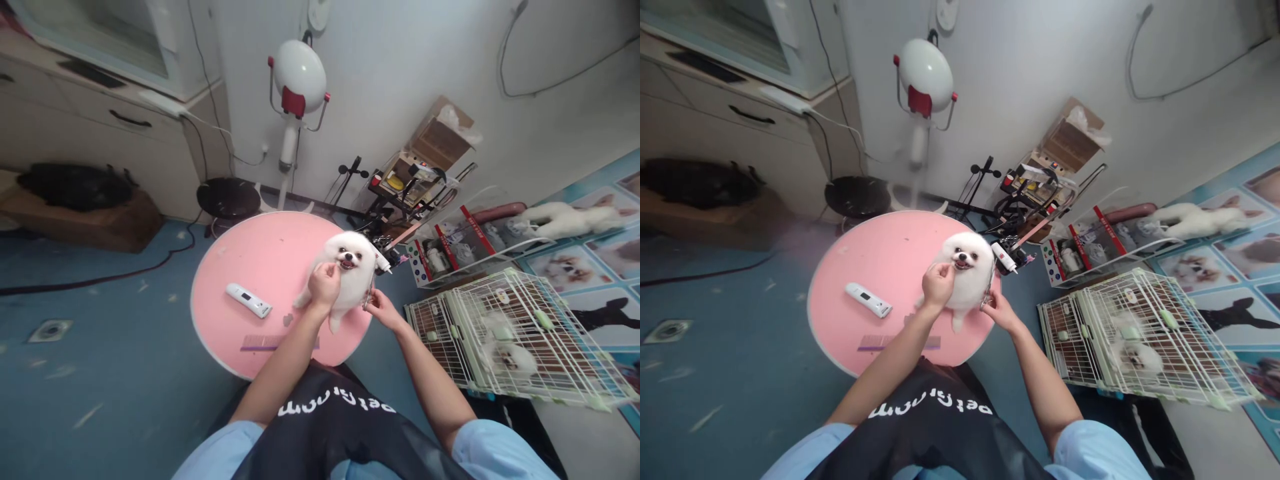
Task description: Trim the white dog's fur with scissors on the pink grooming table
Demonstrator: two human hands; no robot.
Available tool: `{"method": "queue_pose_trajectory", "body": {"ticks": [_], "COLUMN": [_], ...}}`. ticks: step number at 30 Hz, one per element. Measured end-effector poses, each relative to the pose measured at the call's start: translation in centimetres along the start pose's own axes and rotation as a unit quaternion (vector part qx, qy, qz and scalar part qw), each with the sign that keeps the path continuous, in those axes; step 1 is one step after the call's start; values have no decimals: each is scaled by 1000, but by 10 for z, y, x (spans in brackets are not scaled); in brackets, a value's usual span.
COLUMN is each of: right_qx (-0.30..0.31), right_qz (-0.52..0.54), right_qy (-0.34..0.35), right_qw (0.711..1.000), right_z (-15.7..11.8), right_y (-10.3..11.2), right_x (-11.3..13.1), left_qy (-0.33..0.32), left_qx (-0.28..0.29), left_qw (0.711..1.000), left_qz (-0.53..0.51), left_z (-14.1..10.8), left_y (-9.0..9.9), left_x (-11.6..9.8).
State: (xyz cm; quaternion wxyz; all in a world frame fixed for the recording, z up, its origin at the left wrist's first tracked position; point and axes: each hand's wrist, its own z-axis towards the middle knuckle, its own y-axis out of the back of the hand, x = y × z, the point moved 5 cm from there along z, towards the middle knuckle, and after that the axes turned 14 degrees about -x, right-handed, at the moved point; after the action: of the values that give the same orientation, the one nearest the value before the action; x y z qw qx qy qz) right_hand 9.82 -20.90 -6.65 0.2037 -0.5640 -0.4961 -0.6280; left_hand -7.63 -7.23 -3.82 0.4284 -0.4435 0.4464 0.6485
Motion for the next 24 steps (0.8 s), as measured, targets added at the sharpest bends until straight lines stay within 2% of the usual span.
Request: {"method": "queue_pose_trajectory", "body": {"ticks": [8, 14, 18, 21, 24], "right_qx": [-8, -14, -14, -27, -47], "right_qz": [-1, 21, 28, 44, 58], "right_qy": [-1, -28, -70, -71, -102], "right_qw": [1000, 999, 997, 996, 992], "right_z": [1, -4, -9, -6, -7], "right_y": [-1, -3, -4, -4, -8], "right_x": [3, 7, 10, 14, 5], "left_qy": [1, 11, 15, 23, 32], "left_qx": [4, 14, 19, 31, 37], "left_qw": [1000, 1000, 1000, 999, 999], "left_qz": [-5, -1, 1, -1, 2], "left_z": [1, 1, 1, 0, 0], "left_y": [1, 2, 3, 2, 2], "left_x": [0, 0, 0, 0, 0]}}
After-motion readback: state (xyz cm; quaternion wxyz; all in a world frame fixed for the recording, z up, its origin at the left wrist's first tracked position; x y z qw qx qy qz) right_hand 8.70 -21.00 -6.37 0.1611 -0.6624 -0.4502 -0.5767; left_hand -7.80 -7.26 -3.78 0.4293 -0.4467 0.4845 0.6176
